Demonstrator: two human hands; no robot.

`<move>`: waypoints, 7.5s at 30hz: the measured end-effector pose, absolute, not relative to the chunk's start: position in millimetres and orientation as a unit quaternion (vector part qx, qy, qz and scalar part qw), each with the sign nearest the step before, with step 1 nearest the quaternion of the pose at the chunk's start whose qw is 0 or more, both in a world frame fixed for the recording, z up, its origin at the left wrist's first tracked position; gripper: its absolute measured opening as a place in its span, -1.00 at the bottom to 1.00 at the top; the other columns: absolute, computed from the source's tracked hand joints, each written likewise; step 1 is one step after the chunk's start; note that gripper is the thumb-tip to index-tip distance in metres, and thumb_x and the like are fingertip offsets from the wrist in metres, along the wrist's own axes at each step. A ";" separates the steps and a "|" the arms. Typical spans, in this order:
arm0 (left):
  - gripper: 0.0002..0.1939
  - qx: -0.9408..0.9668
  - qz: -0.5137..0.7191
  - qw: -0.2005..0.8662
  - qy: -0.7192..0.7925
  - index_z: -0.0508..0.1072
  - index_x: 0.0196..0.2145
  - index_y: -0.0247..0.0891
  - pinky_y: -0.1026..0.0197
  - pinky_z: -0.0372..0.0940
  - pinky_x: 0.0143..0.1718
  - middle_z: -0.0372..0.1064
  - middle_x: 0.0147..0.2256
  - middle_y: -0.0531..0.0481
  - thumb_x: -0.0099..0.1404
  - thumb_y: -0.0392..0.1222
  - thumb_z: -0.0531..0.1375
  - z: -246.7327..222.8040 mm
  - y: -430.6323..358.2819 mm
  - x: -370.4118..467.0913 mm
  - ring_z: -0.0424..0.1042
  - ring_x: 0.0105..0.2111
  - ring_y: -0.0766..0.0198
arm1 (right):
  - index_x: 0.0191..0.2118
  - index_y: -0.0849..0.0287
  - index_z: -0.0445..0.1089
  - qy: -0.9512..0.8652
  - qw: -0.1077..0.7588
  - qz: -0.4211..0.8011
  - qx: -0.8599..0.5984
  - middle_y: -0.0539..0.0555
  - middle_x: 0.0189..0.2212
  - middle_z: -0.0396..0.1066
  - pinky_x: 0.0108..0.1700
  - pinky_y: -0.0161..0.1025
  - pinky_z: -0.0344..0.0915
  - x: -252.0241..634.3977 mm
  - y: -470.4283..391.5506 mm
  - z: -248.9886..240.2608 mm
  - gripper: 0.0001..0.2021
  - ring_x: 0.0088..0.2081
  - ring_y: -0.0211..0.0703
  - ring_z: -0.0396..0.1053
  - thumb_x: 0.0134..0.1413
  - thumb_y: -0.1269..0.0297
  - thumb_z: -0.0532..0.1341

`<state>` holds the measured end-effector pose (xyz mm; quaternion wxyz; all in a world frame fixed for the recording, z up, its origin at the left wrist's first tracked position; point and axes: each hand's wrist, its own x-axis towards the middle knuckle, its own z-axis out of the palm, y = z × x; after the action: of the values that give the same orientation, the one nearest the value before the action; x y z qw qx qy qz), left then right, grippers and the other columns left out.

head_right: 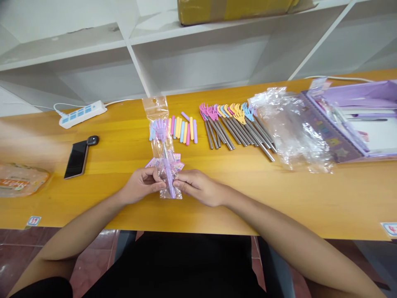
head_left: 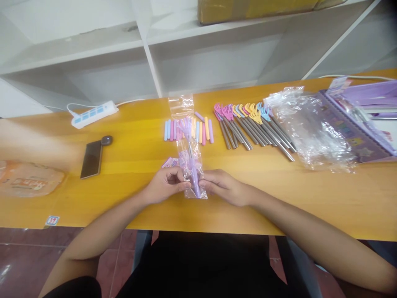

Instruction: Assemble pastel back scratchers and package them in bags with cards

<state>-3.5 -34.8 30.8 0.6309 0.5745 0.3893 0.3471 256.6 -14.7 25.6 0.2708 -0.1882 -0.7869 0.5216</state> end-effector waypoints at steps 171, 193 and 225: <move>-0.46 0.522 0.353 0.734 0.254 0.58 0.32 -0.13 -0.18 0.33 0.41 0.39 0.40 -0.28 0.51 0.12 0.25 32.3 -19.4 -18.5 0.38 0.41 -0.20 | 0.20 0.03 0.51 -0.863 0.426 0.137 -0.235 0.11 -0.12 0.47 -0.15 -0.20 0.54 258.7 1.8 10.8 -0.67 -0.14 -0.17 0.52 0.46 0.46 0.21; -0.50 0.591 0.375 0.670 0.248 0.59 0.32 -0.08 -0.16 0.15 0.54 0.39 0.41 -0.16 0.56 0.10 0.20 46.5 -22.1 -17.0 0.25 0.49 -0.15 | 0.46 -0.08 0.20 -0.897 0.352 0.135 -0.232 0.23 0.17 0.23 -0.23 -0.14 0.52 258.4 -5.3 10.1 -0.41 -0.17 -0.17 0.41 0.43 0.46 0.20; -0.45 0.527 0.339 0.729 0.275 0.47 0.40 -0.11 -0.15 0.39 0.33 0.47 0.32 -0.31 0.59 0.13 0.20 16.4 -19.5 -18.4 0.54 0.27 -0.19 | 0.24 0.10 0.41 -0.814 0.388 0.319 -0.292 0.05 -0.16 0.57 -0.23 -0.30 0.41 256.0 -3.1 8.0 -0.73 -0.35 -0.30 0.44 0.54 0.34 0.15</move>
<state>-18.4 -19.5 16.4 0.7287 0.5275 0.2747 0.3394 256.0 -3.1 8.0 0.3878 -0.2920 -0.8140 0.3188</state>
